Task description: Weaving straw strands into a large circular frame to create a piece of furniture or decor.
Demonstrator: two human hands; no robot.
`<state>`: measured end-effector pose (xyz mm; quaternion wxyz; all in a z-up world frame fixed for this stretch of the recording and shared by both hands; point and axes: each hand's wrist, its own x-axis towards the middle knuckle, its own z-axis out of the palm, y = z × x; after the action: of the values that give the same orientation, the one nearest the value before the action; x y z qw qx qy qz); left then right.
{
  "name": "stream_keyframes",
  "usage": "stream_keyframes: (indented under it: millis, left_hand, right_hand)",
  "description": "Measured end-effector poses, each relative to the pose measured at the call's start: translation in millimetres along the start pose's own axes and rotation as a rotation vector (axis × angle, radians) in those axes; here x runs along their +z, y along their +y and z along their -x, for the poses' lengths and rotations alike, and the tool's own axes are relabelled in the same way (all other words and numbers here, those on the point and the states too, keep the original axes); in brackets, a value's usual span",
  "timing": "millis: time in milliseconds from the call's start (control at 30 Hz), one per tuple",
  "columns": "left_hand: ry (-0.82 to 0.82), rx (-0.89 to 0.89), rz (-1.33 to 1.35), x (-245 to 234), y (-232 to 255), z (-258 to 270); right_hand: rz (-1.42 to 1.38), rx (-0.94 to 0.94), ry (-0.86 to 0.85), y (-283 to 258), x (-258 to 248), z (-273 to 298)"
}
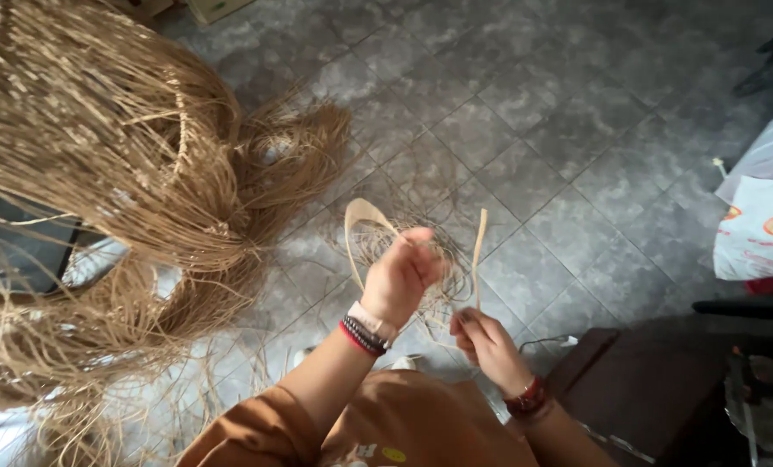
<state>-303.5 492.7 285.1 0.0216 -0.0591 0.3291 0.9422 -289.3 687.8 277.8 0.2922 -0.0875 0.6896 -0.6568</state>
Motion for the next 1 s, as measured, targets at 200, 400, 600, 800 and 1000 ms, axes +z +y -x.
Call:
stream_keyframes:
  millis: [200, 400, 600, 800, 1000]
  left_hand:
    - [-0.133, -0.083, -0.541, -27, -41, 26]
    - [-0.376, -0.266, -0.730, -45, -72, 49]
    - [-0.080, 0.194, -0.525, 28, 20, 21]
    - [-0.154, 0.175, -0.363, 51, 39, 18]
    - [-0.350, 0.110, -0.583, 69, 38, 30]
  right_hand:
    - [-0.119, 0.006, 0.106, -55, 7, -20]
    - [-0.464, -0.060, -0.042, -44, -9, -46]
    - [-0.060, -0.031, 0.039, -37, 2, -18]
    - [0.031, -0.058, -0.455, -70, -1, 2]
    - [0.129, 0.125, -0.430, -79, -9, 3]
